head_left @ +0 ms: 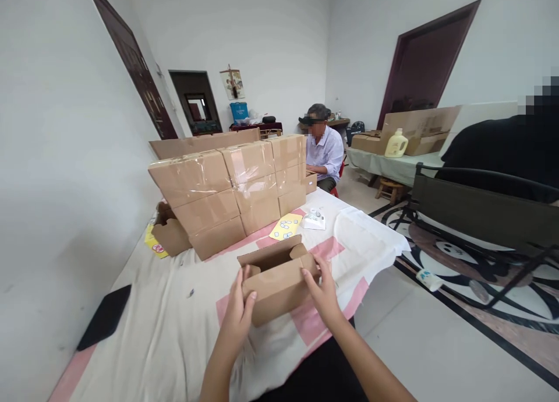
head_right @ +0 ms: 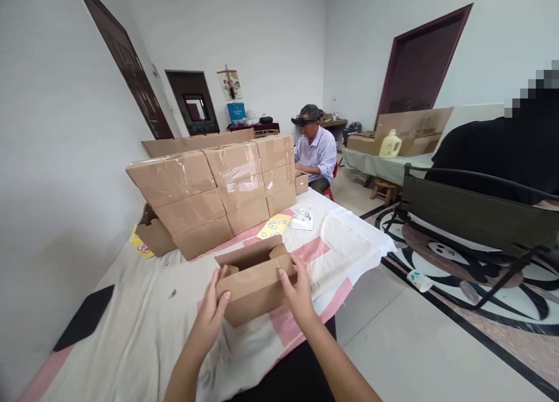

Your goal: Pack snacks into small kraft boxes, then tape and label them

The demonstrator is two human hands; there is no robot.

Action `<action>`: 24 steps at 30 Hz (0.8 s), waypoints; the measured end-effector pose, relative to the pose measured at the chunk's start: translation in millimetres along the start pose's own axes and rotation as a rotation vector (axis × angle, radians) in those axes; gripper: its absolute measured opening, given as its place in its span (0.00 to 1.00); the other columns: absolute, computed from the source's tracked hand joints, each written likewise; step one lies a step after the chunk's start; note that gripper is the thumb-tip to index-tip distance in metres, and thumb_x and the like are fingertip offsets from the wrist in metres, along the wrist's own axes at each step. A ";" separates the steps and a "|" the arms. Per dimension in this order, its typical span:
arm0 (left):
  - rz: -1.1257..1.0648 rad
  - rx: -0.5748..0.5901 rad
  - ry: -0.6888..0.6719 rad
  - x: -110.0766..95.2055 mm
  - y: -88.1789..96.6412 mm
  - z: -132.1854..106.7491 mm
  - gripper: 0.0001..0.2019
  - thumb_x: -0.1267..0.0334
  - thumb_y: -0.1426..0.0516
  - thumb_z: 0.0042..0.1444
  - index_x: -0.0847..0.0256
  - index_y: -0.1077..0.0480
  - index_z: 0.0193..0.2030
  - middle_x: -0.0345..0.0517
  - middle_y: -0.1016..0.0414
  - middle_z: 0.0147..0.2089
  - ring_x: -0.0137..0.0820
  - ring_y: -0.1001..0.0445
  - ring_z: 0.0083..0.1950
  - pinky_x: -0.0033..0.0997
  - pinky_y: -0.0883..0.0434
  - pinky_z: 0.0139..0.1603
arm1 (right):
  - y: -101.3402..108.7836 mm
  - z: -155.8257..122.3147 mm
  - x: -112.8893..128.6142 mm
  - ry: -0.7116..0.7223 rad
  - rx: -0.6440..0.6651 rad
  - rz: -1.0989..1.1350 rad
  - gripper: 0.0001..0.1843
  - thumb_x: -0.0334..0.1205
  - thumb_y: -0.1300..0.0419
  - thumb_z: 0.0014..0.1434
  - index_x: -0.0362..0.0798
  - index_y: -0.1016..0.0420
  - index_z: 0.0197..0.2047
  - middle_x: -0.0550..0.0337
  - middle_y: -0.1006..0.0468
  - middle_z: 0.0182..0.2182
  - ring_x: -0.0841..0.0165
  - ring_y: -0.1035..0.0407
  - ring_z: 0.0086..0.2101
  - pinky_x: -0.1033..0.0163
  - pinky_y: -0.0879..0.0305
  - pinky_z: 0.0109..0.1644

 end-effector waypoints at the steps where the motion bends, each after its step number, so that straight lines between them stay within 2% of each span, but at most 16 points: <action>1: 0.053 -0.009 -0.026 -1.4 4.8 7.0 0.33 0.49 0.54 0.69 0.49 0.62 0.77 0.48 0.57 0.79 0.41 0.60 0.80 0.57 0.55 0.78 | -4.7 1.6 -0.8 0.005 -0.006 0.016 0.27 0.48 0.40 0.63 0.52 0.33 0.64 0.48 0.31 0.60 0.55 0.35 0.57 0.48 0.35 0.60; 4: 0.156 0.031 -0.076 -8.2 12.2 27.6 0.33 0.50 0.56 0.70 0.47 0.67 0.77 0.44 0.70 0.81 0.41 0.69 0.80 0.59 0.59 0.78 | -24.4 12.0 -9.6 -0.034 0.065 0.074 0.31 0.46 0.40 0.61 0.53 0.36 0.67 0.50 0.34 0.65 0.55 0.37 0.60 0.48 0.37 0.63; 7: 0.187 0.115 -0.017 -11.0 7.5 38.5 0.30 0.50 0.60 0.70 0.48 0.62 0.77 0.44 0.77 0.81 0.43 0.65 0.80 0.58 0.52 0.77 | -40.3 25.5 -20.8 -0.099 0.146 0.113 0.32 0.45 0.41 0.59 0.53 0.34 0.66 0.51 0.32 0.64 0.56 0.33 0.56 0.48 0.35 0.62; 9: 0.231 0.101 -0.006 -12.4 5.8 38.4 0.29 0.50 0.61 0.70 0.48 0.59 0.76 0.45 0.79 0.80 0.45 0.61 0.79 0.58 0.46 0.75 | -44.5 32.2 -23.7 -0.101 0.150 0.125 0.32 0.43 0.42 0.59 0.53 0.34 0.67 0.51 0.32 0.64 0.57 0.32 0.54 0.48 0.34 0.61; 12: 0.289 -0.018 -0.056 -7.0 10.2 33.3 0.29 0.54 0.59 0.70 0.48 0.59 0.76 0.51 0.69 0.80 0.48 0.54 0.78 0.60 0.40 0.72 | -45.4 35.0 -21.2 -0.050 0.107 0.123 0.35 0.39 0.43 0.60 0.56 0.39 0.71 0.53 0.36 0.68 0.56 0.37 0.62 0.46 0.38 0.66; 14: 0.323 -0.071 -0.098 3.0 11.1 30.0 0.31 0.57 0.58 0.70 0.51 0.62 0.77 0.57 0.54 0.77 0.48 0.46 0.76 0.61 0.36 0.69 | -45.7 33.4 -17.0 0.004 0.083 0.107 0.36 0.38 0.44 0.62 0.58 0.41 0.72 0.55 0.39 0.70 0.57 0.44 0.68 0.45 0.42 0.69; 15: 0.350 -0.075 -0.141 5.7 9.0 28.4 0.31 0.59 0.57 0.69 0.53 0.60 0.77 0.59 0.45 0.74 0.48 0.43 0.74 0.60 0.35 0.68 | -46.2 32.5 -14.9 0.032 0.078 0.098 0.35 0.37 0.45 0.63 0.59 0.41 0.72 0.56 0.39 0.70 0.57 0.47 0.69 0.44 0.44 0.70; 17: 0.468 -0.078 -0.230 4.5 1.8 24.7 0.28 0.60 0.56 0.68 0.54 0.50 0.75 0.56 0.33 0.67 0.49 0.39 0.71 0.65 0.37 0.68 | -47.7 31.5 -11.5 0.081 0.076 0.092 0.32 0.36 0.46 0.64 0.60 0.36 0.70 0.57 0.34 0.68 0.57 0.44 0.69 0.43 0.44 0.71; 19: 0.645 -0.103 -0.283 -5.2 -6.5 20.5 0.24 0.57 0.54 0.68 0.52 0.38 0.69 0.52 0.29 0.65 0.54 0.41 0.71 0.75 0.45 0.68 | -48.5 32.1 -9.1 0.119 0.072 0.105 0.27 0.35 0.47 0.63 0.61 0.28 0.64 0.57 0.26 0.61 0.57 0.37 0.63 0.42 0.41 0.68; 21: 0.788 -0.093 -0.306 -20.2 -18.4 18.3 0.24 0.54 0.52 0.67 0.52 0.35 0.67 0.53 0.31 0.67 0.57 0.41 0.71 0.80 0.48 0.66 | -48.3 33.4 -6.9 0.149 0.059 0.130 0.23 0.34 0.47 0.63 0.60 0.22 0.57 0.57 0.21 0.55 0.56 0.32 0.57 0.43 0.36 0.63; 24: 0.848 0.012 -0.382 -46.0 -42.5 20.8 0.27 0.52 0.50 0.65 0.57 0.36 0.68 0.56 0.32 0.68 0.55 0.36 0.68 0.73 0.41 0.66 | -46.9 34.4 -3.4 0.177 0.023 0.153 0.19 0.34 0.47 0.64 0.58 0.19 0.51 0.56 0.19 0.51 0.56 0.30 0.54 0.44 0.34 0.60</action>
Point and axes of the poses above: each hand's wrist, its own z-axis towards the middle knuckle, its own y-axis out of the back of the hand, x = y × z, the point moved 9 cm from there along z, towards the middle knuckle
